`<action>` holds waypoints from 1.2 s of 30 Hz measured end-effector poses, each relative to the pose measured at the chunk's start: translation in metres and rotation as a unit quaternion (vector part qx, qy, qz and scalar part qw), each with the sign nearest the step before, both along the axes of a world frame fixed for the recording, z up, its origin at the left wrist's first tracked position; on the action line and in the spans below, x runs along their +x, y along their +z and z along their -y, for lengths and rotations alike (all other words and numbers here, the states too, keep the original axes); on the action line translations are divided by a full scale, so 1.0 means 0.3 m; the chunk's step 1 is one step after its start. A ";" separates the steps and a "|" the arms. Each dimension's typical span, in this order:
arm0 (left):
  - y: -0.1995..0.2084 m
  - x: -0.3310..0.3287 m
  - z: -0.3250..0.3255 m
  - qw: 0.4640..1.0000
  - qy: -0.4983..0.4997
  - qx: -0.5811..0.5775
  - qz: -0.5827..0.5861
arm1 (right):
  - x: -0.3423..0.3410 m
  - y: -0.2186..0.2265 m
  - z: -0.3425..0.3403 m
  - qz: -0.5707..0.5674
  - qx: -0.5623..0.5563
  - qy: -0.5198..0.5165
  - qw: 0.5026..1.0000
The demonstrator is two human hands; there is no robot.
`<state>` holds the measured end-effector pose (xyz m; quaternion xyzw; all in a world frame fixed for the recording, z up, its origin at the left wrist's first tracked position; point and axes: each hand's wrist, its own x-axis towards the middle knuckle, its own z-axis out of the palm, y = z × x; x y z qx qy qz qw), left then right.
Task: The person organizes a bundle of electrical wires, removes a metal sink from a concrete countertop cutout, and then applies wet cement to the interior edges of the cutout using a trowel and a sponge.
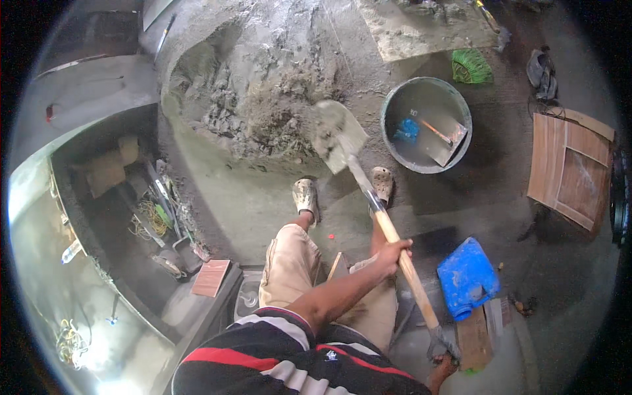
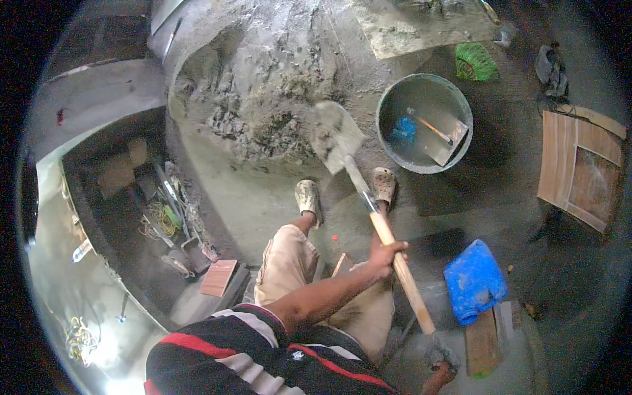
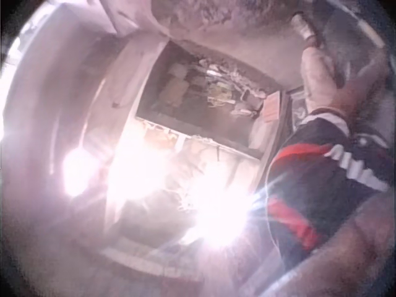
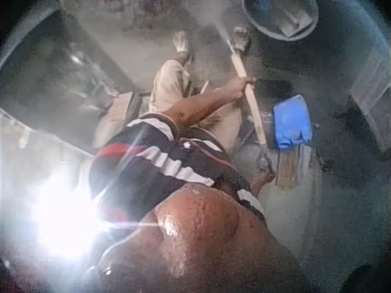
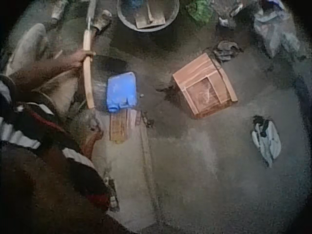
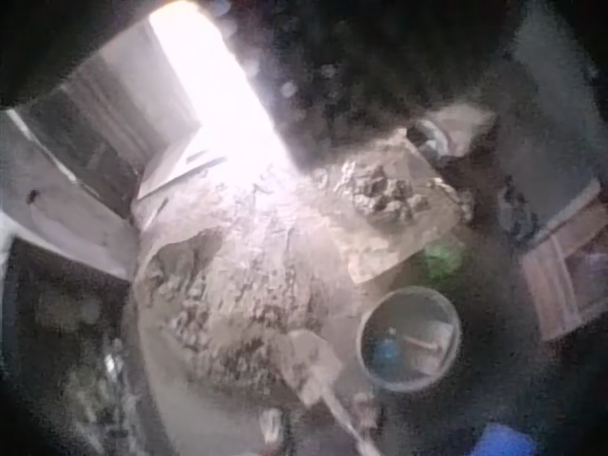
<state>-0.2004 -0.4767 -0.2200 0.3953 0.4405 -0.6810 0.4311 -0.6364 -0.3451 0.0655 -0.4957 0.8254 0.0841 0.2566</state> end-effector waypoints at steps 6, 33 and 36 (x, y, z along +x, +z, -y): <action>-0.146 -0.130 -0.072 0.984 -0.151 0.097 0.014 | 0.572 0.096 0.162 0.110 -0.181 -0.487 0.847; -0.190 0.455 0.098 0.973 0.215 -0.058 0.057 | 0.400 -0.065 0.581 0.047 -0.227 -0.125 0.965; -0.200 0.125 0.115 0.990 0.135 -0.021 -0.040 | 0.423 0.094 0.529 -0.156 -0.202 -0.208 0.944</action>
